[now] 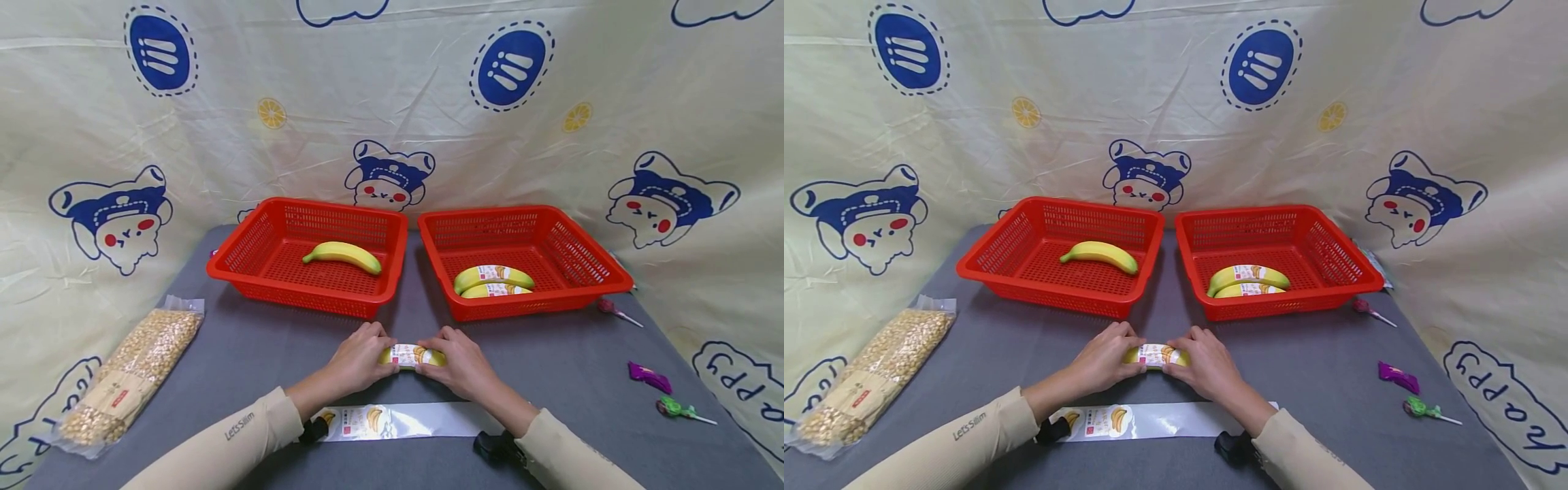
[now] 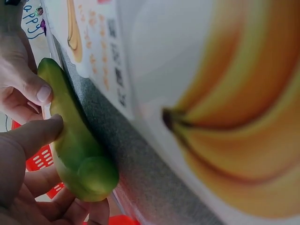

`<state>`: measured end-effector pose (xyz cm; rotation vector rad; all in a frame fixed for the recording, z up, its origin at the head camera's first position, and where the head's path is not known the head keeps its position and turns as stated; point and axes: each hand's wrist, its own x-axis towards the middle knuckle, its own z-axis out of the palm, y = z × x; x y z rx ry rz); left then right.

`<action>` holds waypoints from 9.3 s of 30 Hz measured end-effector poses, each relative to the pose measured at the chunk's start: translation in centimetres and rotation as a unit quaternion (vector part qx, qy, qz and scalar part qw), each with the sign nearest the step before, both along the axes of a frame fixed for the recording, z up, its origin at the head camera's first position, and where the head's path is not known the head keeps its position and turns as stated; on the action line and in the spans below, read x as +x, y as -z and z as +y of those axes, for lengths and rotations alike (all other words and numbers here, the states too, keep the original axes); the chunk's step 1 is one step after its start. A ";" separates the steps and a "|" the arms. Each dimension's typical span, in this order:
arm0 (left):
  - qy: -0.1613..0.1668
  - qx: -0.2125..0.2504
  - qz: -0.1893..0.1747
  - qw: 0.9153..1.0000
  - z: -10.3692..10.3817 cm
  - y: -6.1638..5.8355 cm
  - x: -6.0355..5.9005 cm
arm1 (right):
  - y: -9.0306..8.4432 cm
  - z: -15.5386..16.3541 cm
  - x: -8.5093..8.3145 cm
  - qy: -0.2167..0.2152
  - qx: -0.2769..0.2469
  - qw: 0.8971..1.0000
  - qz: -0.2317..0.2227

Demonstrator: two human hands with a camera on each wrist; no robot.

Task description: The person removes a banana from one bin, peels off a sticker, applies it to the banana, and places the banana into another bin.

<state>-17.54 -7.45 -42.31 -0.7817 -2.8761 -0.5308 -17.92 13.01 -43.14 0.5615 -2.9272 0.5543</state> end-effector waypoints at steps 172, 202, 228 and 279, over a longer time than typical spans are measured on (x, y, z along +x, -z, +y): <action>-0.090 -0.014 -0.146 0.985 -5.3 -12.3 -17.4 | -1.9 -7.0 -5.2 0.031 -0.333 0.941 -0.051; -0.116 -0.082 -0.098 0.985 -5.6 -10.6 -19.5 | -1.7 -6.9 -5.3 0.041 -0.326 0.942 -0.070; -0.145 -0.075 -0.256 0.953 -8.8 -6.1 -20.1 | -1.6 -7.0 -4.9 0.031 -0.320 0.945 -0.060; -0.038 0.164 -0.032 0.985 -10.0 -13.2 0.3 | -2.4 -6.3 -5.8 0.010 -0.303 0.948 -0.098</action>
